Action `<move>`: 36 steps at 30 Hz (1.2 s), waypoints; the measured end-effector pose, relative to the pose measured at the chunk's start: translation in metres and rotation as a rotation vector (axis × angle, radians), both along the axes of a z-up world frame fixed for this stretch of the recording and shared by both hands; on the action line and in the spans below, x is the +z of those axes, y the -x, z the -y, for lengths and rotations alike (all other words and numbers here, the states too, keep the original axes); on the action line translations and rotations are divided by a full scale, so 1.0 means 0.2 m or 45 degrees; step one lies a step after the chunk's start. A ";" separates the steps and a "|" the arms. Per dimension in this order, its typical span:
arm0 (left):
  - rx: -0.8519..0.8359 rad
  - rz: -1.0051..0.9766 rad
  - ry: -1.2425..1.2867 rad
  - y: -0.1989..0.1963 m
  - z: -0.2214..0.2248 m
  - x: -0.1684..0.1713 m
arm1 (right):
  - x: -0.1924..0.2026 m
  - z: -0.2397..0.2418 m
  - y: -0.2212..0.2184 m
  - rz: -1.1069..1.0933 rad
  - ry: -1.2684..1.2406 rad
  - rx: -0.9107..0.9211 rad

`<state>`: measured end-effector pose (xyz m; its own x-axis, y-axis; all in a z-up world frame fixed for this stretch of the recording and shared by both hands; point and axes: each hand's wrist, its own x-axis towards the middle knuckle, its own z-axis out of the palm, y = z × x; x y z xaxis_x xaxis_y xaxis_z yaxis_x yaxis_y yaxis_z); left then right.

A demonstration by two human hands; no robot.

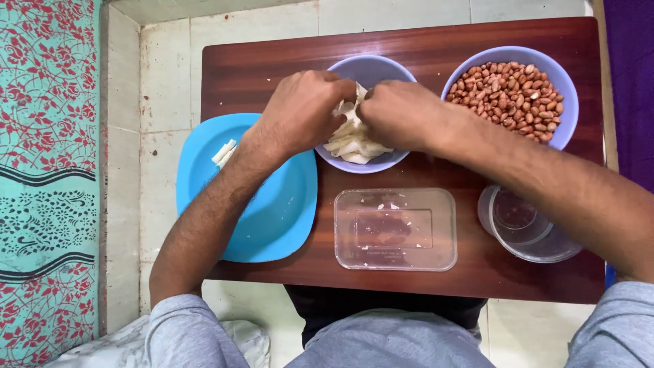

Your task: Wrapping individual peanuts in thin white strips to create small snacks.

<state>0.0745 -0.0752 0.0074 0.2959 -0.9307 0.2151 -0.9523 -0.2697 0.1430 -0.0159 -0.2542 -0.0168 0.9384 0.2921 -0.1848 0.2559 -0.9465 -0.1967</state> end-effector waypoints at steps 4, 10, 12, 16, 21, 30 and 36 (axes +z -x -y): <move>0.119 0.032 -0.229 -0.06 0.02 -0.12 | -0.36 0.09 -0.09 0.277 0.104 0.021; 0.032 0.011 -0.050 0.01 -0.01 -0.02 | 0.20 0.02 0.01 -0.083 -0.187 -0.211; 0.056 -0.007 -0.106 0.01 0.00 -0.03 | 0.29 0.02 0.04 -0.142 -0.407 -0.334; 0.031 -0.040 -0.091 0.01 -0.01 -0.02 | 0.30 0.07 0.04 -0.161 -0.411 -0.393; 0.005 -0.179 0.218 0.05 0.00 0.00 | 0.26 0.11 0.05 -0.002 -0.627 -0.330; -0.133 -0.534 0.478 0.04 0.00 -0.02 | 0.30 0.08 0.09 -0.046 -0.886 -0.470; -0.109 -0.751 0.559 0.07 -0.01 0.02 | 0.27 0.11 0.08 -0.067 -1.110 -0.434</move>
<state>0.0615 -0.0739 0.0116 0.4075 -0.8205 0.4008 -0.6989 0.0023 0.7152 -0.0323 -0.2756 0.0370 0.9955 0.0586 -0.0748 -0.0375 -0.4816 -0.8756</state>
